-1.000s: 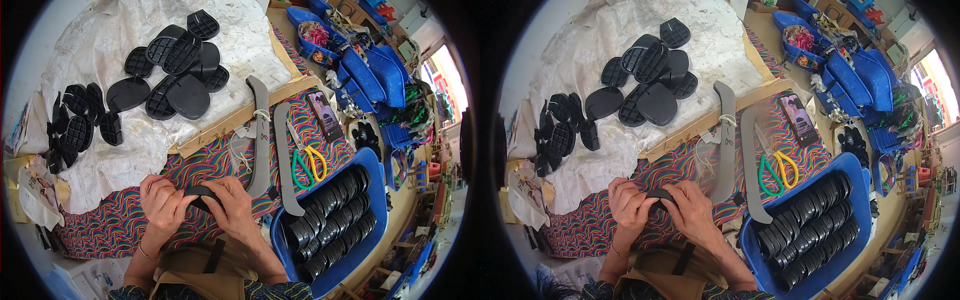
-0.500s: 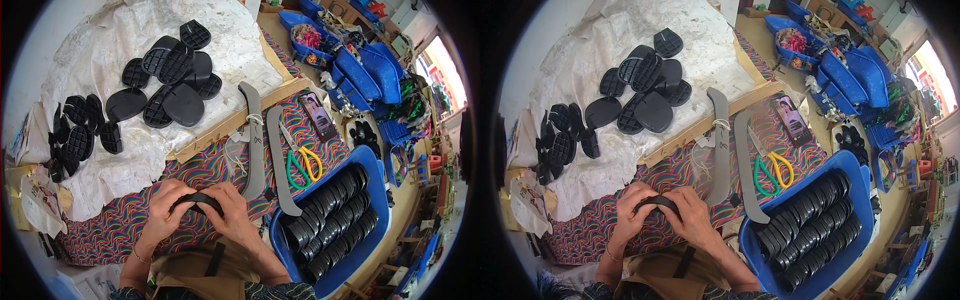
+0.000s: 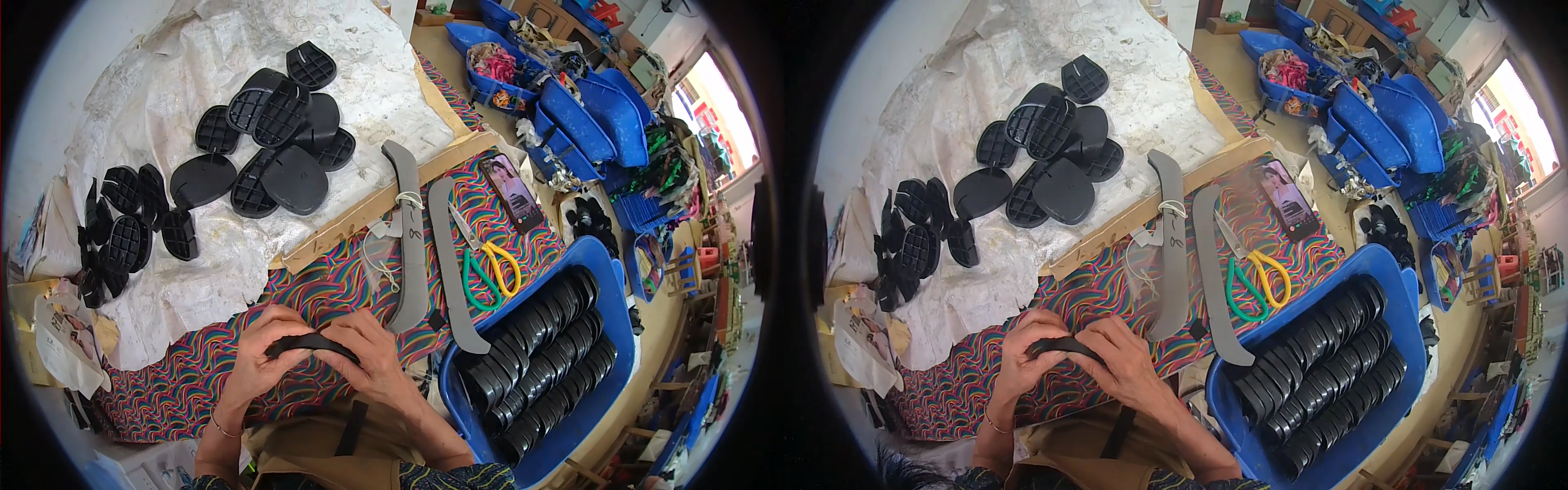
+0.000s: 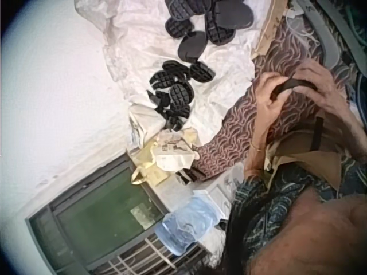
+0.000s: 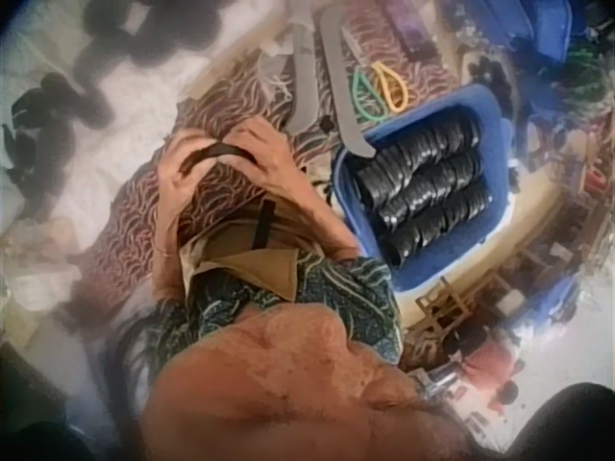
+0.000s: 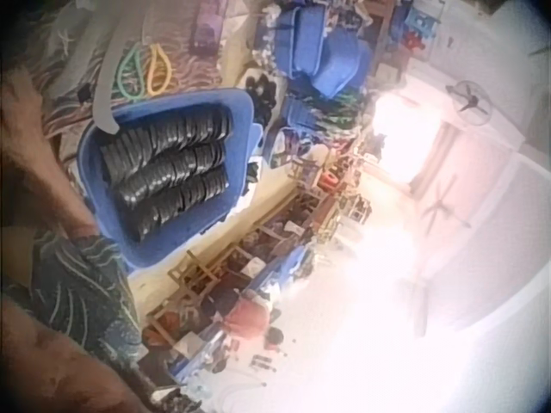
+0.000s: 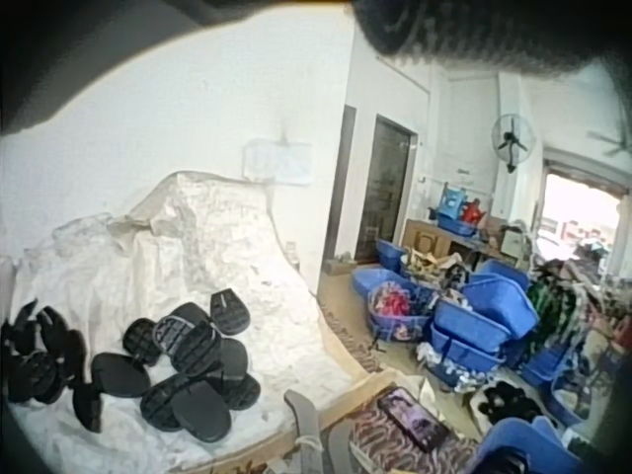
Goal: The person assembles black plastic slippers by hand. They pick up a sole and a strap, align the strap into the sole's grooves, and press the components together to secure them. The person repeats this process for multiple units, placing the finished slippers into a blue bin.
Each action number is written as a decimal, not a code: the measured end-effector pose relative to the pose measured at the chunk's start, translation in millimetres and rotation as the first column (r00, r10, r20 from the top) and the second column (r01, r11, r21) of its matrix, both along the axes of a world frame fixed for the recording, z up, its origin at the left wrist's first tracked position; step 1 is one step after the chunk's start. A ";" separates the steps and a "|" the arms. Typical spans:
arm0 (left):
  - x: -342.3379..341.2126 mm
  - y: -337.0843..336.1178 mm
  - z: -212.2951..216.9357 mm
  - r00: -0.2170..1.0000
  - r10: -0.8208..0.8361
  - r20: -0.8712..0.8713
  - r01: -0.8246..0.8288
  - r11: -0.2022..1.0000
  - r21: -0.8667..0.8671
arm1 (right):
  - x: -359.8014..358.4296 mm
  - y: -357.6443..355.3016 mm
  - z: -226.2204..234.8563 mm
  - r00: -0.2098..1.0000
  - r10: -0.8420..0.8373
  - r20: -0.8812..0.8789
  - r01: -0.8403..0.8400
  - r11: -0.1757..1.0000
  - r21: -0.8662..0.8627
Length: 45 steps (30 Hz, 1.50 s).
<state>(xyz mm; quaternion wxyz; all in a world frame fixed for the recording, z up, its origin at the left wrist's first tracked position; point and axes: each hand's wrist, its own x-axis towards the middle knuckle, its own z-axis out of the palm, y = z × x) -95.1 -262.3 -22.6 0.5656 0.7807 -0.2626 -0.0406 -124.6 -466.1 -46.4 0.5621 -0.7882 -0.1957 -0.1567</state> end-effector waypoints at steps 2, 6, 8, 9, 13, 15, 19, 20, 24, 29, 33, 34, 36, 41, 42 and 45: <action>-3.1 -1.9 0.2 0.999 0.043 0.028 -0.043 0.999 0.027 | 0.1 0.4 0.5 0.999 -0.005 -0.032 0.006 1.000 0.025; -4.2 -2.2 -2.7 0.998 0.062 0.026 -0.062 0.998 0.003 | 0.1 0.7 0.9 1.000 0.003 -0.003 -0.003 1.000 0.006; -5.6 -2.5 1.3 0.997 0.059 -0.042 -0.058 0.998 0.020 | -3.4 2.0 -2.1 1.000 -0.010 -0.005 0.011 1.000 0.009; -6.4 -2.4 3.2 0.996 0.058 -0.075 -0.056 0.998 0.030 | -3.9 2.7 -2.5 1.000 -0.016 0.000 0.016 1.000 0.010; -3.6 -4.1 2.4 0.989 0.061 0.133 -0.074 0.993 0.095 | -5.8 5.5 -5.1 0.997 -0.070 0.018 0.070 0.997 0.012; -4.0 -5.3 -2.7 0.948 0.098 0.304 -0.140 0.983 0.119 | -6.5 7.6 -4.5 0.995 -0.101 0.017 0.101 0.995 0.015; -1.3 -10.1 2.3 0.778 0.098 0.621 -0.275 0.941 0.196 | -5.0 8.8 -2.8 0.990 -0.144 0.009 0.144 0.989 0.030; -0.3 -10.6 -2.6 0.741 0.076 0.667 -0.286 0.935 0.211 | -4.9 8.6 -3.2 0.988 -0.156 0.010 0.155 0.987 0.034; -1.3 -9.1 -3.9 0.683 0.054 0.729 -0.336 0.909 0.247 | -4.7 10.8 -3.8 0.986 -0.168 0.015 0.167 0.985 0.030; -3.5 -11.3 -3.6 0.709 0.112 0.696 -0.367 0.901 0.229 | -3.4 11.4 -4.1 0.982 -0.189 0.018 0.188 0.982 0.017; -4.1 -13.0 -5.9 0.726 0.163 0.668 -0.382 0.903 0.195 | -2.8 11.3 -3.1 0.983 -0.185 0.019 0.184 0.982 0.031; -4.0 -12.8 -5.1 0.721 0.160 0.674 -0.385 0.901 0.198 | -3.6 10.6 -2.7 0.984 -0.175 0.020 0.174 0.984 0.023; -3.7 -12.8 -3.4 0.711 0.153 0.686 -0.391 0.898 0.204 | -4.1 10.8 -2.9 0.984 -0.176 0.029 0.176 0.984 0.014; -3.1 -9.3 -8.5 0.687 0.158 0.709 -0.406 0.893 0.194 | -5.8 12.7 -4.6 0.974 -0.221 0.044 0.220 0.975 0.017; -3.0 -8.0 -9.4 0.679 0.153 0.718 -0.409 0.891 0.197 | -6.3 13.4 -5.7 0.973 -0.224 0.053 0.224 0.974 0.011; -4.8 -8.3 -5.7 0.685 0.117 0.719 -0.394 0.890 0.231 | -7.9 14.6 -6.4 0.971 -0.232 0.066 0.232 0.973 0.008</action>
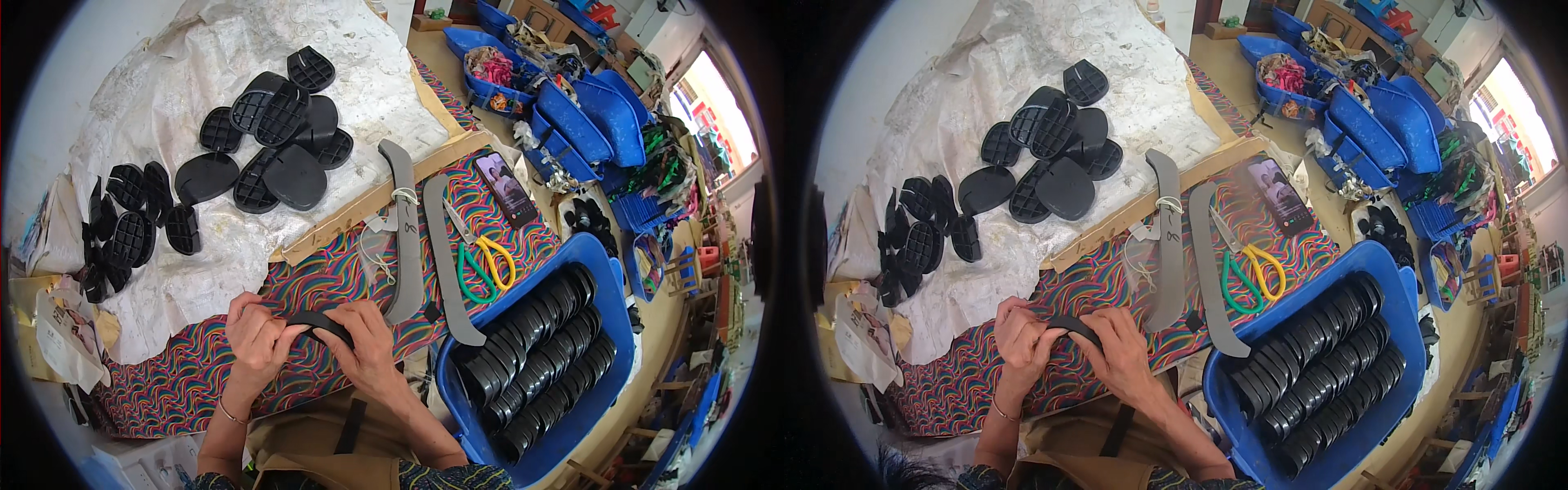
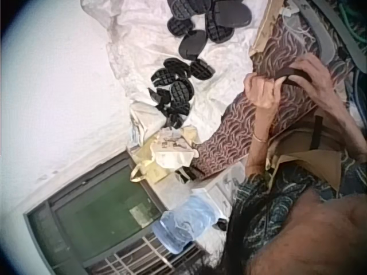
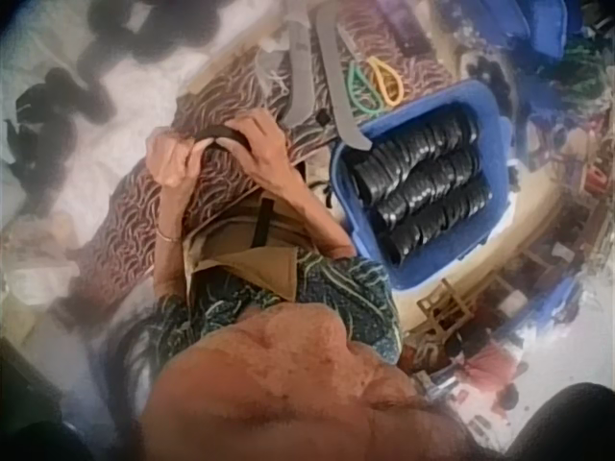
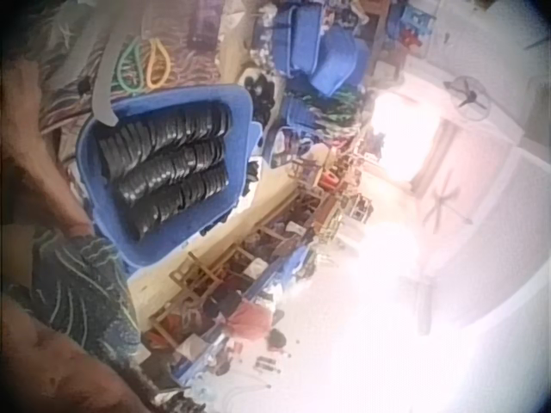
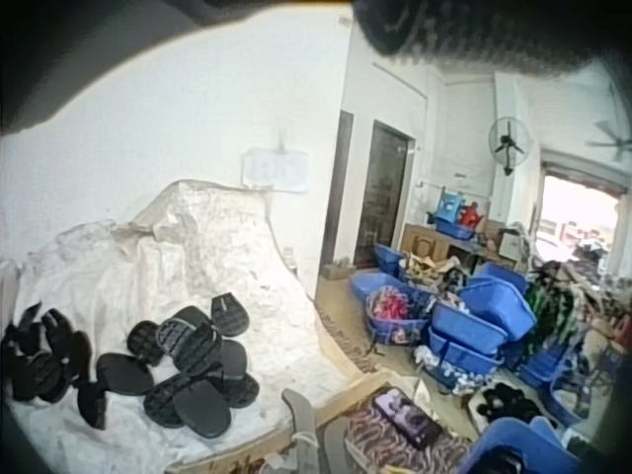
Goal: The person assembles black plastic slippers by hand. They pick up a sole and a strap, align the strap into the sole's grooves, and press the components together to secure them. The person repeats this process for multiple units, placing the finished slippers into a blue bin.
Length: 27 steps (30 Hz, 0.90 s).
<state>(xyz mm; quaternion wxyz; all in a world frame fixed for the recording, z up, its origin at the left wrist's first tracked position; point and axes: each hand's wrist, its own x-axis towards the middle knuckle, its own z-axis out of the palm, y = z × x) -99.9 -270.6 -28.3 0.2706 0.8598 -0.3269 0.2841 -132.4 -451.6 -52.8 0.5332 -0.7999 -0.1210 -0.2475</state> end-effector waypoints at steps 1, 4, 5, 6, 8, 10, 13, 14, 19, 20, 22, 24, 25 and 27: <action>-0.5 2.1 -0.7 1.000 -0.016 -0.008 0.016 1.000 -0.008 | -0.7 -1.4 1.3 1.000 0.001 -0.001 -0.001 1.000 0.010; -5.0 5.0 0.9 0.987 0.018 -0.157 -0.041 0.989 -0.144 | -3.6 -0.5 -1.9 0.997 -0.024 -0.069 0.033 0.991 0.128; -9.8 -0.5 7.1 0.955 0.068 -0.290 -0.145 0.957 -0.253 | -5.2 0.6 -4.5 0.994 -0.033 -0.104 0.051 0.982 0.180; -13.1 -3.7 11.4 0.901 0.095 -0.422 -0.257 0.902 -0.346 | -7.6 2.5 -5.9 0.981 -0.017 -0.195 0.089 0.926 0.367; -17.3 -10.2 4.9 0.865 0.003 -0.502 -0.316 0.780 -0.540 | -11.6 9.1 -9.1 0.934 0.069 -0.352 0.202 0.709 0.676; -25.3 -30.5 8.6 0.793 -0.128 -0.596 -0.422 0.590 -0.688 | -10.6 17.4 -11.4 0.944 0.128 -0.305 0.195 0.529 0.826; -31.2 -35.8 2.0 0.657 -0.325 -0.680 -0.445 0.561 -0.698 | -10.7 34.2 -7.6 0.959 0.142 -0.245 0.187 0.332 0.925; -32.0 -39.2 -0.9 0.618 -0.371 -0.693 -0.457 0.547 -0.701 | -11.9 37.6 -9.2 0.957 0.147 -0.249 0.190 0.330 0.925; -20.2 -28.1 5.1 0.760 -0.159 -0.630 -0.379 0.680 -0.628 | -16.7 30.4 -25.9 0.950 0.128 -0.285 0.123 0.684 0.719; -15.3 -26.9 13.0 0.785 -0.115 -0.608 -0.293 0.797 -0.528 | -16.1 22.5 -25.7 0.946 0.099 -0.310 0.103 0.812 0.574; -2.4 -17.4 35.4 0.837 -0.026 -0.546 -0.140 0.955 -0.260 | -19.4 9.3 -3.3 0.882 0.145 -0.447 0.169 0.790 0.590; 3.3 -17.8 38.6 0.883 -0.039 -0.468 -0.037 0.988 -0.153 | -17.4 -10.9 5.0 0.950 -0.082 -0.300 0.159 0.958 0.240; 2.7 -20.2 42.6 0.874 0.009 -0.486 -0.035 0.998 -0.045 | -16.8 -18.0 6.0 0.957 -0.158 -0.244 0.210 0.956 0.204; 3.7 -21.4 40.5 0.871 0.041 -0.489 -0.007 0.997 0.072 | -17.0 -32.4 14.7 0.956 -0.209 -0.205 0.231 0.969 0.091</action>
